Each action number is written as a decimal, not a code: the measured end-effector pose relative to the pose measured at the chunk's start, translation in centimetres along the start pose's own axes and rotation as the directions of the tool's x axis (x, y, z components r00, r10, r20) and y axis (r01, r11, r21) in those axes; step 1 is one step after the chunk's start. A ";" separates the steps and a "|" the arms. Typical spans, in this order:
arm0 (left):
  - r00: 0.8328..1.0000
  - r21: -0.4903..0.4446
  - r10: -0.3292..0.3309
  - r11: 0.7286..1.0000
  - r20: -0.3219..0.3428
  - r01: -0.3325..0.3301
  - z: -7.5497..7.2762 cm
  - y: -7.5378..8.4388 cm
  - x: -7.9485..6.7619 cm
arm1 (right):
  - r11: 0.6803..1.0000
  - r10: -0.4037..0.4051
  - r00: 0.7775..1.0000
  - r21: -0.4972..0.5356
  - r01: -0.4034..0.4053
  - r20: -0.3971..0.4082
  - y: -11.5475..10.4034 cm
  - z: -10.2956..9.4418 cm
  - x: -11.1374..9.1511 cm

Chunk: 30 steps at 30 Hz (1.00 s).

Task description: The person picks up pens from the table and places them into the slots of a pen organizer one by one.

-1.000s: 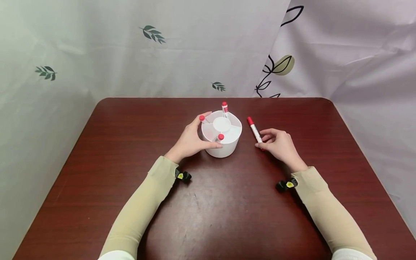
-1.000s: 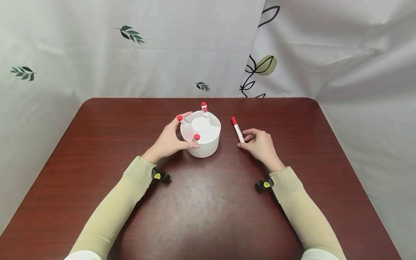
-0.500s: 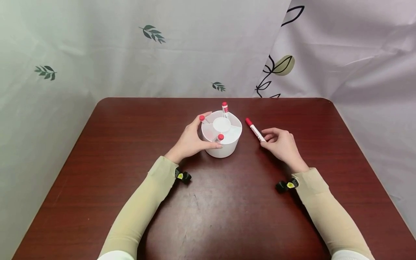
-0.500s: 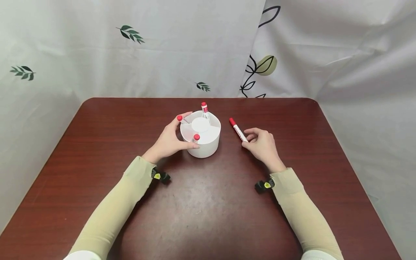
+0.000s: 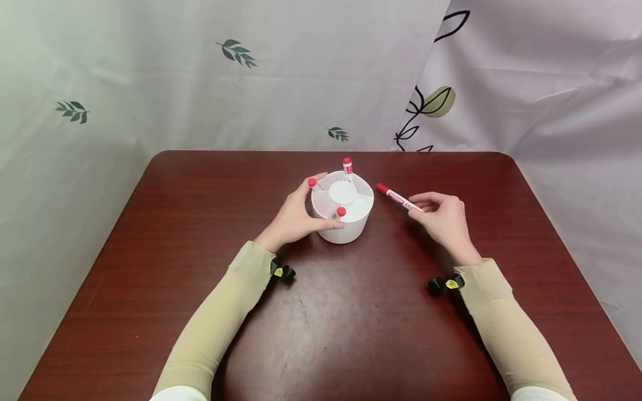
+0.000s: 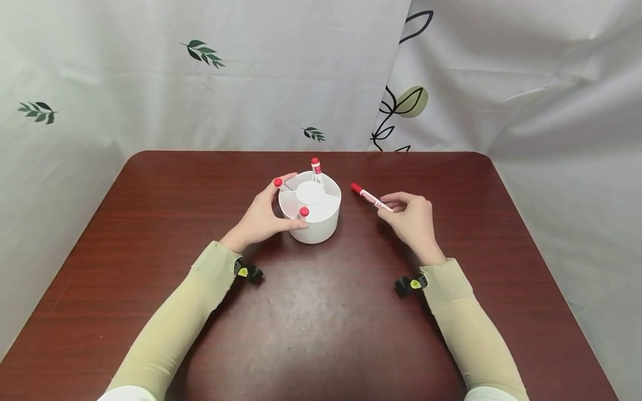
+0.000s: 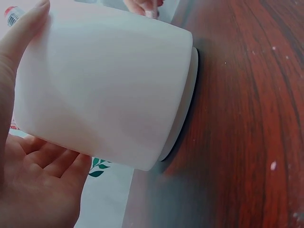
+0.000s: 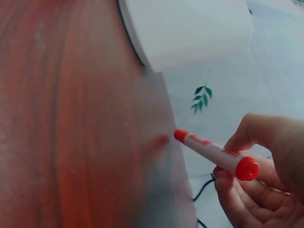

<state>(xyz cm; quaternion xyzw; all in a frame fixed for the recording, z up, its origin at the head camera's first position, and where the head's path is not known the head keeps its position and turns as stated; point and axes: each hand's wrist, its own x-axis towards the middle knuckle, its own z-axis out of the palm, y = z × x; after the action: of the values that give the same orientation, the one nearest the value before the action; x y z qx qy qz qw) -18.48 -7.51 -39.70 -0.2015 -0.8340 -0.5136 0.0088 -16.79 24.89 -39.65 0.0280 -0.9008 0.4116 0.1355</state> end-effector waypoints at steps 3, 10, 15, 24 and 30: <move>1.000 0.000 -0.001 1.000 -0.001 0.001 0.0 0.0 -0.1 | 1.000 -0.001 1.000 0.005 0.001 -0.021 -0.4 -0.6 0.1; 1.000 -0.008 0.004 1.000 -0.009 -0.004 0.0 -0.1 -0.2 | 0.999 0.022 0.997 0.033 -0.019 -0.074 -1.4 -2.0 0.4; 1.000 -0.018 0.016 1.000 -0.007 -0.016 0.1 -0.1 -0.1 | 0.992 0.047 0.995 0.118 -0.036 -0.089 -2.0 -2.8 0.7; 1.000 -0.017 0.020 1.000 -0.011 -0.020 0.1 -0.2 0.1 | 0.972 0.026 0.990 0.234 0.007 -0.135 -5.7 -4.3 0.1; 1.000 -0.010 0.013 1.000 -0.009 -0.013 0.1 -0.2 0.0 | 0.955 -0.009 0.985 0.292 0.060 -0.175 -7.7 -5.3 -0.2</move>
<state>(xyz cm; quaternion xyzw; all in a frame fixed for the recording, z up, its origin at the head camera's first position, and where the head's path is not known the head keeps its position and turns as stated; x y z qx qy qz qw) -18.47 -7.48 -39.93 -0.2045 -0.8301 -0.5186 0.0148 -14.11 23.76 -30.69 0.0281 -0.8134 0.5402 0.2140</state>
